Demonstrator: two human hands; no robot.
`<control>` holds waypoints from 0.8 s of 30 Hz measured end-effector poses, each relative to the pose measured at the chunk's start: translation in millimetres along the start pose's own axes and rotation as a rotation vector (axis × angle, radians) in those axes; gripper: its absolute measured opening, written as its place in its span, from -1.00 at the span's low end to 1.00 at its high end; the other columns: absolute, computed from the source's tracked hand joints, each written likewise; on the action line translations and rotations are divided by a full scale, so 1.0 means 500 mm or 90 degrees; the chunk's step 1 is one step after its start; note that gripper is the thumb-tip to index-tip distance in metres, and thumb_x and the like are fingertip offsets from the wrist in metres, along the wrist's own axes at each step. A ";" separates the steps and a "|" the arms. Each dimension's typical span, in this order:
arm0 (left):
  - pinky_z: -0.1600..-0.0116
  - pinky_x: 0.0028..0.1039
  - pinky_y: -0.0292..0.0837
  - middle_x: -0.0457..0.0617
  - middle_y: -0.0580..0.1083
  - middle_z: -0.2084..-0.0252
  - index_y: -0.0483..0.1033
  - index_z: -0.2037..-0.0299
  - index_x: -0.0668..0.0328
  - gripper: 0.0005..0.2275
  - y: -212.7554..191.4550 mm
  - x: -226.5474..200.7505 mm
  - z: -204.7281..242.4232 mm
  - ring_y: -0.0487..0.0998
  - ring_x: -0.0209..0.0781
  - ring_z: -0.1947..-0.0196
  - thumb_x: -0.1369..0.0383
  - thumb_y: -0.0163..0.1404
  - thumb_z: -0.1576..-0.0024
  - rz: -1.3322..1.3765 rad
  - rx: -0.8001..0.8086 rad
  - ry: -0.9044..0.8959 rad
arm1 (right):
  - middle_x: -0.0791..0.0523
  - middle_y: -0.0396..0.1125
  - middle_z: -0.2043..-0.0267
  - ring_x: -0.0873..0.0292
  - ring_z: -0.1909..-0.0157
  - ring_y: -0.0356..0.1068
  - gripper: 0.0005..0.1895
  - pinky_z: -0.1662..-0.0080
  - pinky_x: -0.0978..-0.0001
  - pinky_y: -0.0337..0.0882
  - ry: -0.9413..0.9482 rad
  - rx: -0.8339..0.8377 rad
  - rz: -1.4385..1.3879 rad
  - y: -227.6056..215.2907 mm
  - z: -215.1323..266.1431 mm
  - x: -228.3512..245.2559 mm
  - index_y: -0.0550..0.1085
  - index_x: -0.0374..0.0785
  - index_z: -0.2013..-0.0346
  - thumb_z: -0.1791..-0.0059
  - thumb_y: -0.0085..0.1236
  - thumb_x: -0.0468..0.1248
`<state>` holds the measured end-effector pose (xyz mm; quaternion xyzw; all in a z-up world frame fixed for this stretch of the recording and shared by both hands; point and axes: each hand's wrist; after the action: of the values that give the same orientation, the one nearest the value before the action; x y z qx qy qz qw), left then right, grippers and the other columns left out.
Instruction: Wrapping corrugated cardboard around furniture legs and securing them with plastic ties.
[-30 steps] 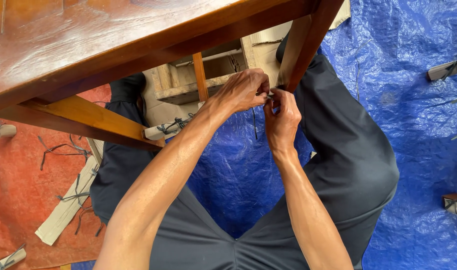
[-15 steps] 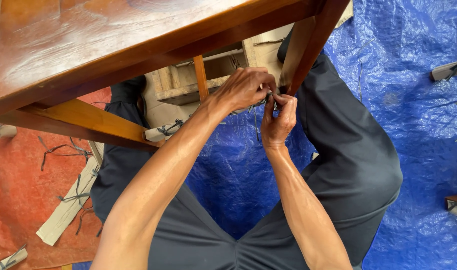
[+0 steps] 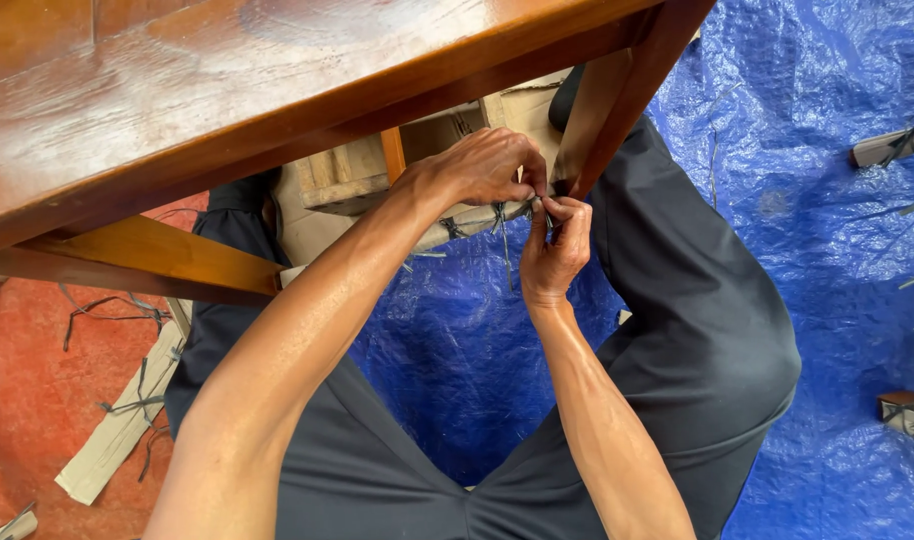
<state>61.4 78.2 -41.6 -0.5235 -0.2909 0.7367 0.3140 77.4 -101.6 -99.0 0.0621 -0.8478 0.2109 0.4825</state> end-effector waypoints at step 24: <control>0.34 -0.21 0.39 0.02 0.49 0.47 0.49 0.45 0.23 -0.76 0.025 0.002 0.007 0.54 0.00 0.44 0.23 0.16 0.16 0.089 -0.059 0.054 | 0.02 0.36 0.19 0.09 0.25 0.39 -0.82 0.26 0.35 0.37 -0.003 0.022 0.023 -0.013 -0.003 0.002 0.45 -0.33 0.18 -0.02 0.26 -0.57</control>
<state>55.6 70.5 -50.8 -0.5873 -0.2738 0.7196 0.2497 80.1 -106.8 -95.3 0.0557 -0.8461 0.2340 0.4756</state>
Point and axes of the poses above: each hand's wrist, its own z-axis away from the middle knuckle, its own y-axis out of the palm, x = y × z
